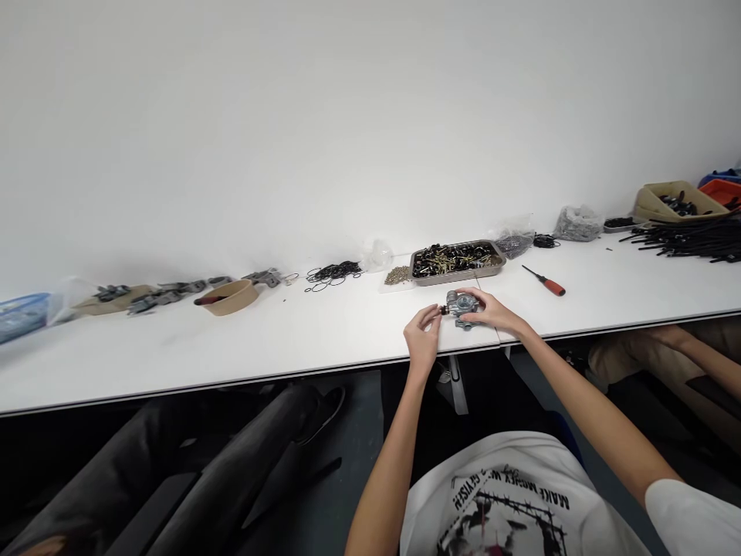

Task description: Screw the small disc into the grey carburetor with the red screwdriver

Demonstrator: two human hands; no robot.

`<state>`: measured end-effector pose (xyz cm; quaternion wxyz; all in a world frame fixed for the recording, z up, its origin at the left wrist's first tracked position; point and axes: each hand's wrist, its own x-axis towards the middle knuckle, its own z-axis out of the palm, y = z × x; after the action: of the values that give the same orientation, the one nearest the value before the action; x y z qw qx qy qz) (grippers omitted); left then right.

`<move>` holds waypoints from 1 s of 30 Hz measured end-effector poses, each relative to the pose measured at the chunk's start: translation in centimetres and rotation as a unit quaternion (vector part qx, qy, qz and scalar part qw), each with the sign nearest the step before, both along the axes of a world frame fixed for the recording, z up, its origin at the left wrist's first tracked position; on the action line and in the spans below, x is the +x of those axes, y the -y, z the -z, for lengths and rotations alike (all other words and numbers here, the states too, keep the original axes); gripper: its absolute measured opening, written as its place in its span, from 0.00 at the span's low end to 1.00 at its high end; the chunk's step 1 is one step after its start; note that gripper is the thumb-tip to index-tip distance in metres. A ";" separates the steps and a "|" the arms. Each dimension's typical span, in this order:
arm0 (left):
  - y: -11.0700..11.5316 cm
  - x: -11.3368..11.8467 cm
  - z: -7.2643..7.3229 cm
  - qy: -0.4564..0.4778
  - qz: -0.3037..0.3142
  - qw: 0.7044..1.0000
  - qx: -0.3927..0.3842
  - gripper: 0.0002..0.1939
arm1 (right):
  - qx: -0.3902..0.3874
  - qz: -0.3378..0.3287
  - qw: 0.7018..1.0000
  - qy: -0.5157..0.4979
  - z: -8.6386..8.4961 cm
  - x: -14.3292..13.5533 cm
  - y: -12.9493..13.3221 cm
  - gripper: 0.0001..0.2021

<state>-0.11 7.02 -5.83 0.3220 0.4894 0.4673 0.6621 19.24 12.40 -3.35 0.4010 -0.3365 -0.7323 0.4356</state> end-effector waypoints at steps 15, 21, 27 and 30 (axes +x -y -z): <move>-1.3 0.3 -0.4 0.042 0.055 0.997 -0.043 0.18 | 0.173 0.062 0.983 -0.006 1.2 -0.1 -0.2 0.27; -1.5 -0.5 -0.5 0.020 0.064 0.997 -0.042 0.16 | 0.230 0.070 0.970 0.017 1.8 -0.1 -0.3 0.27; -1.2 -1.0 -0.5 0.023 0.099 0.995 -0.024 0.17 | 0.237 0.075 0.969 0.018 1.8 -0.1 -0.4 0.26; -1.2 -1.0 -0.7 0.038 0.096 0.994 -0.031 0.17 | 0.233 0.079 0.969 0.016 1.9 0.0 -0.4 0.26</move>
<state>-1.16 8.18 -5.15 0.4164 0.4962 0.4258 0.6317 19.20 12.84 -5.24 0.4894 -0.2972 -0.7915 0.2141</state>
